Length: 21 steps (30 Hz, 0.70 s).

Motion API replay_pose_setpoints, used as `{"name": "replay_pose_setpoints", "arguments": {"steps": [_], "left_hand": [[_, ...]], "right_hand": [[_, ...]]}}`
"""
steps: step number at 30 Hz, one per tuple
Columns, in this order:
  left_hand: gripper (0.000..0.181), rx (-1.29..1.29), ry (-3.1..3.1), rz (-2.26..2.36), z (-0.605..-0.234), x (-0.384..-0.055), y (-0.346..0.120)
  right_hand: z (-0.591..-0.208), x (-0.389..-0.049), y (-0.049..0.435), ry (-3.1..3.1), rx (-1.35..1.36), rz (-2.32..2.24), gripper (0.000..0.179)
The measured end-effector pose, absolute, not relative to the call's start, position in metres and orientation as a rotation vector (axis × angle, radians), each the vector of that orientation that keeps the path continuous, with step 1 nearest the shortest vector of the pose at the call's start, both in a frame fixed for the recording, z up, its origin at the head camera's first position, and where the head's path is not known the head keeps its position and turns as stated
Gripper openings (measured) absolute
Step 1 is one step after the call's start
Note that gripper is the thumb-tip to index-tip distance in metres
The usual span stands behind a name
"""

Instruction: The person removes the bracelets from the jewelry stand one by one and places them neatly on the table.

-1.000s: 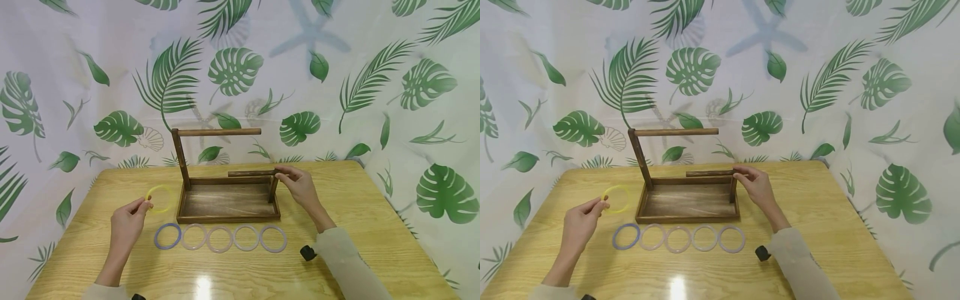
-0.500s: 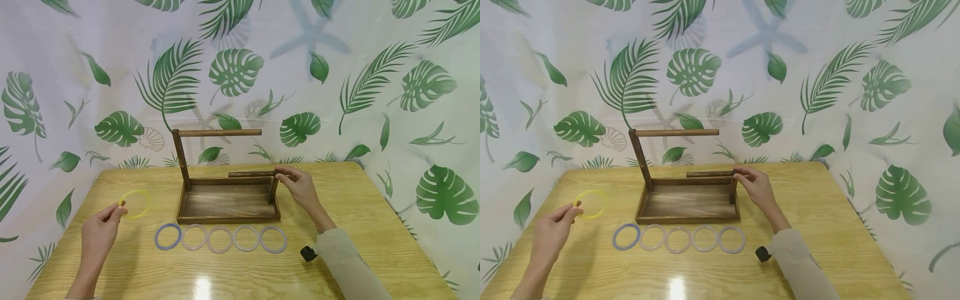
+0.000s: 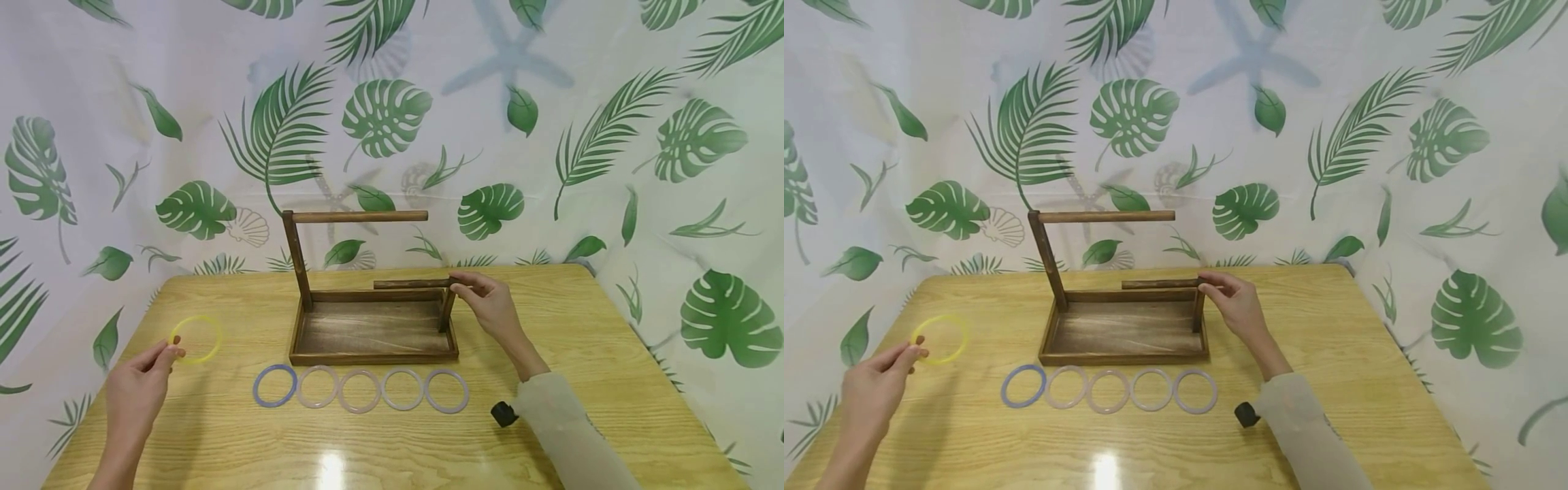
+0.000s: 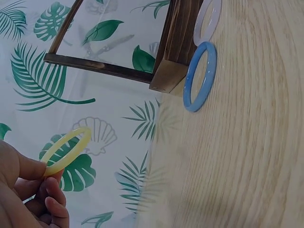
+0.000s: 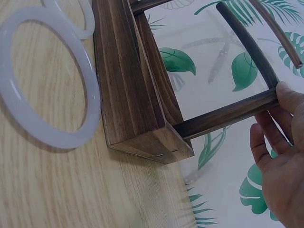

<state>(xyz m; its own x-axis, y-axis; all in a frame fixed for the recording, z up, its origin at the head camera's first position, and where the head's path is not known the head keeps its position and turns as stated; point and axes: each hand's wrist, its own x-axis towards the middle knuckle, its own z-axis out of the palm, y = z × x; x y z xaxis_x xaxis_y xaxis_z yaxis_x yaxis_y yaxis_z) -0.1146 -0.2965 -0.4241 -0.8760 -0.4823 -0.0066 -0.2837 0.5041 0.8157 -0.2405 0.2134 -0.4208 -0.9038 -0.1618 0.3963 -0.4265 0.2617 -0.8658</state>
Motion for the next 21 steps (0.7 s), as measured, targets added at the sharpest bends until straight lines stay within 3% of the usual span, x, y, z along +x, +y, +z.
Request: {"name": "replay_pose_setpoints", "arguments": {"steps": [21], "left_hand": [[0.049, 0.697, -2.574, -1.291, -0.438, -0.107, -0.302]], "right_hand": [[-0.423, -0.242, 0.215, -2.294, 0.549, 1.704, 0.028]]}}
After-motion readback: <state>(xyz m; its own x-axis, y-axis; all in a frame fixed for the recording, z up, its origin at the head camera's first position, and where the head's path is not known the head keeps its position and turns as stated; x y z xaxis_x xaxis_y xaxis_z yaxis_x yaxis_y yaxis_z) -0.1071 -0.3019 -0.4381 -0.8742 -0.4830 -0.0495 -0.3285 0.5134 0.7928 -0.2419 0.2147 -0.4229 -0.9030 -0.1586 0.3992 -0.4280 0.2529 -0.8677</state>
